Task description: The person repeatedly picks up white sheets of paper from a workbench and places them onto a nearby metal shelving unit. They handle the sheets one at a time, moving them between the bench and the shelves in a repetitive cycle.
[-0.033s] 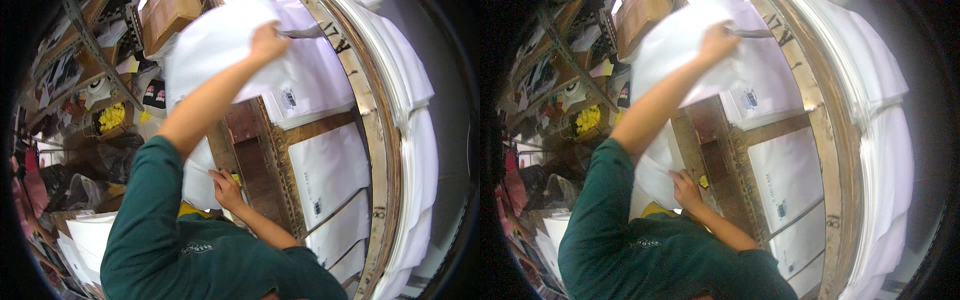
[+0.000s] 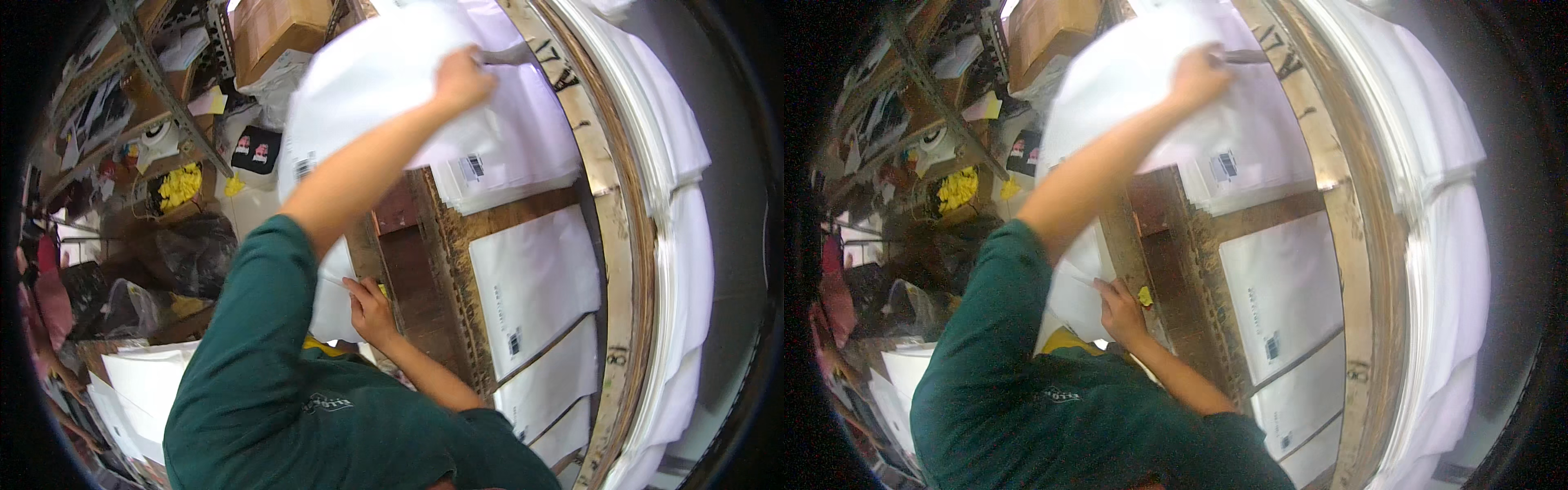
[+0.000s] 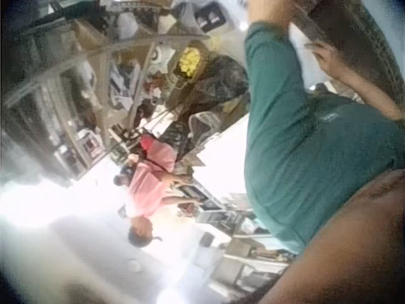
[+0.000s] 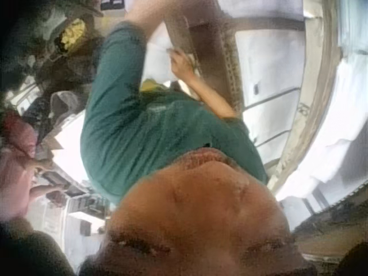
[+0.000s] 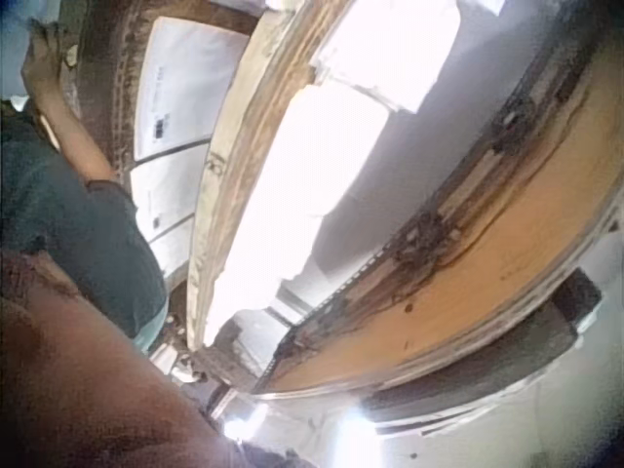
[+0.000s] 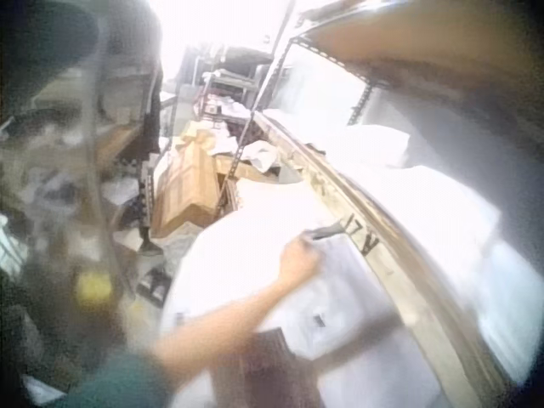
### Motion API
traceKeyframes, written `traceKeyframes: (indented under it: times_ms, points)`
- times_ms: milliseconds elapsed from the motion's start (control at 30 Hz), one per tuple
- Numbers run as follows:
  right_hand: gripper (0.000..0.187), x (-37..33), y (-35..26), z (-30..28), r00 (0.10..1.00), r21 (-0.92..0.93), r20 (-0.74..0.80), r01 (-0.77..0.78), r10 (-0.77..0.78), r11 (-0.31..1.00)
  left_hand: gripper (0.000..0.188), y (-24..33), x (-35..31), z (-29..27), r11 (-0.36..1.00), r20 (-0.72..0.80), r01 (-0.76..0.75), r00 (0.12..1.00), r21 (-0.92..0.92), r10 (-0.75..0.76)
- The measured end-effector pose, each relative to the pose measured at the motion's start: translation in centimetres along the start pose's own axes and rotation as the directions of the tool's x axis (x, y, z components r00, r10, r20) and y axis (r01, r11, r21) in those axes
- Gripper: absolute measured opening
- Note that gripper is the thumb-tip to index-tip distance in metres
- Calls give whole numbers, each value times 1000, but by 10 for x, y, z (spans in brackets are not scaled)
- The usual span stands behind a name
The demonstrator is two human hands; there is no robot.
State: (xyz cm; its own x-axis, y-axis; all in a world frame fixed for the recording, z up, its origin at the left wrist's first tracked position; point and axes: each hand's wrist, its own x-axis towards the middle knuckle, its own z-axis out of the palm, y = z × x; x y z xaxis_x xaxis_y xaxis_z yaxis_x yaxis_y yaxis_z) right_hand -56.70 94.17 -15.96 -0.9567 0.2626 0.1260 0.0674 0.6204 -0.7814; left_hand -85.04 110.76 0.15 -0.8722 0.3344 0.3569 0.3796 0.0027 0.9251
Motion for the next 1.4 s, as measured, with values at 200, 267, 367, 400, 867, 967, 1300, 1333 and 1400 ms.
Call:
traceKeyframes:
  times_ms: [200,267,367,400,867,967,1300,1333,1400]
  points:
    - [22,-38,57,-17,993,-146,111,-26,43,989,36,-15,6,181,992,128,13,992,-129,4]
    - [21,-47,63,-20,989,-168,55,-129,140,977,36,-12,2,228,970,190,60,982,-234,-14]
    - [20,-49,62,-24,979,-165,-7,-202,203,965,39,-7,-7,269,899,208,155,975,-409,-73]
    - [20,-51,63,-25,976,-162,-24,-219,218,962,42,-7,-6,275,896,219,170,972,-411,-84]
    - [18,-45,63,-35,927,-92,-63,-374,370,923,74,8,-15,219,967,459,-85,888,239,-35]
    - [18,-46,72,-30,956,-118,-99,-288,277,950,76,-3,-21,217,952,465,-153,885,266,12]
    - [24,-11,97,13,964,-222,-18,-262,264,939,36,-27,-77,96,634,775,-694,589,341,229]
    - [26,0,85,11,907,-275,94,-372,410,887,37,-10,-94,51,740,785,-588,605,328,133]
    - [24,1,117,39,984,-320,44,-152,175,935,43,31,-142,-40,846,778,-436,627,307,41]
